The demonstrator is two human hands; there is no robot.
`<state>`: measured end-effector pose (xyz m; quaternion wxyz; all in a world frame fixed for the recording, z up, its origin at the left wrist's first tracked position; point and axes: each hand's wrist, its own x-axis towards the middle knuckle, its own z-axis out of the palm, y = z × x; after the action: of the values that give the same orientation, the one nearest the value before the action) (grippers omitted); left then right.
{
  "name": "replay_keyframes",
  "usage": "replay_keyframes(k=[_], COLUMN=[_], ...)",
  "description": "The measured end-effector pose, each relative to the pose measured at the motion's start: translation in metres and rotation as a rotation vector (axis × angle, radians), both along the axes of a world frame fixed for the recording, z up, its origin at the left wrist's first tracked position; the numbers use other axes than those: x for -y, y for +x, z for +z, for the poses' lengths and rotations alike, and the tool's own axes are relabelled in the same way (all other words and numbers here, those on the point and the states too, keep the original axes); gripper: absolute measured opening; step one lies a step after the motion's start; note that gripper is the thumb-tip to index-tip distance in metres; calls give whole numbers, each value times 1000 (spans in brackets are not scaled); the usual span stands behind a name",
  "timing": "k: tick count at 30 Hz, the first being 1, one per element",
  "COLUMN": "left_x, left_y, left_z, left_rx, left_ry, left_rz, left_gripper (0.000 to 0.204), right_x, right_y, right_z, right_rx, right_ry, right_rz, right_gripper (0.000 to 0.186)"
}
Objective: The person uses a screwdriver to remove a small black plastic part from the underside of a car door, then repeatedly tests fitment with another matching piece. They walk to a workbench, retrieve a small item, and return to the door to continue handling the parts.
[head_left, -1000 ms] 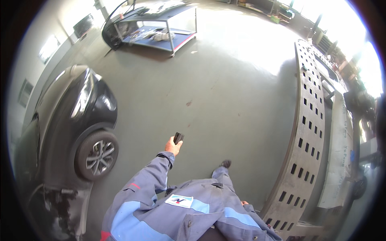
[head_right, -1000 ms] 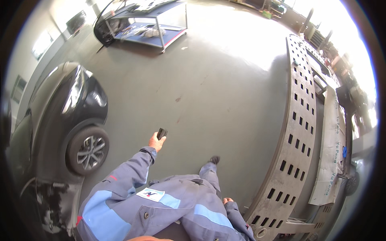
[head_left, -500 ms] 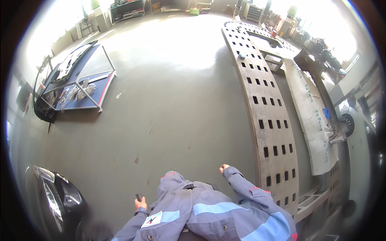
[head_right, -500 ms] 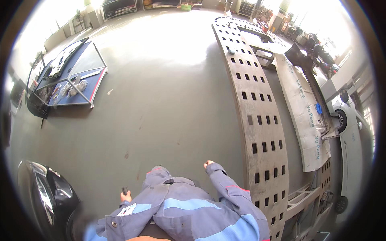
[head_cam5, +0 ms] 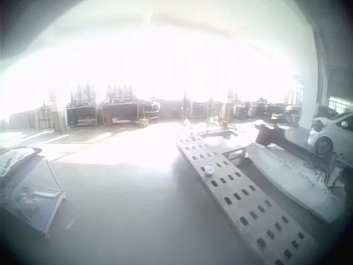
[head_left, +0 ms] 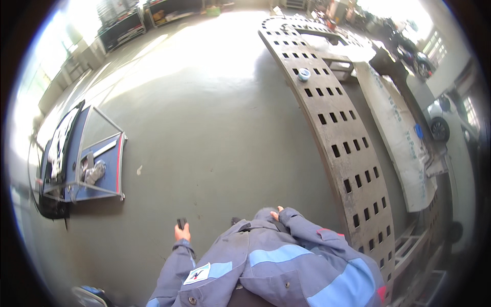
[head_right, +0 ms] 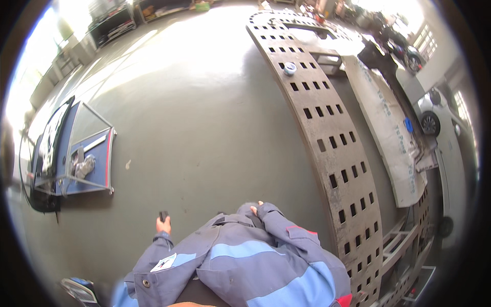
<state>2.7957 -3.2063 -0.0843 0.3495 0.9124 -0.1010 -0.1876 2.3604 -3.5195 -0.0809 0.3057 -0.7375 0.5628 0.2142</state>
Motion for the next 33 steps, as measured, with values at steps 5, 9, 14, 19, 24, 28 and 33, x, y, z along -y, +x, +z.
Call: replay_keyframes(k=[5,9,14,19,24,28,33], left_x=[254,386,461,557,721,836,1043], left_y=[129,200,248,285,358,469,626], left_z=[50,34,5,-22,-49,-49,-22], left_rx=[99,104,-35,-203,-277,-273,-153], left_ry=[-132,-212,24,249,300,263,-13], left_rz=[-223,-333,-175,-57,-63,-106,-211], left_gripper=[50,52,52,56,55,53,51], right_x=[132,270,458,599,733,845,990], right_y=[81,148,228,280,345,415,519], right_z=[-26,-68,-96,-69,-47,-25,25], right_rx=[-14,-36,-3,-33,-76,-106,-115], right_ry=[222,213,203,231,261,242,228], right_rz=[147,221,216,203,188,159,124], right_gripper=[46,42,38,30,28,27,30])
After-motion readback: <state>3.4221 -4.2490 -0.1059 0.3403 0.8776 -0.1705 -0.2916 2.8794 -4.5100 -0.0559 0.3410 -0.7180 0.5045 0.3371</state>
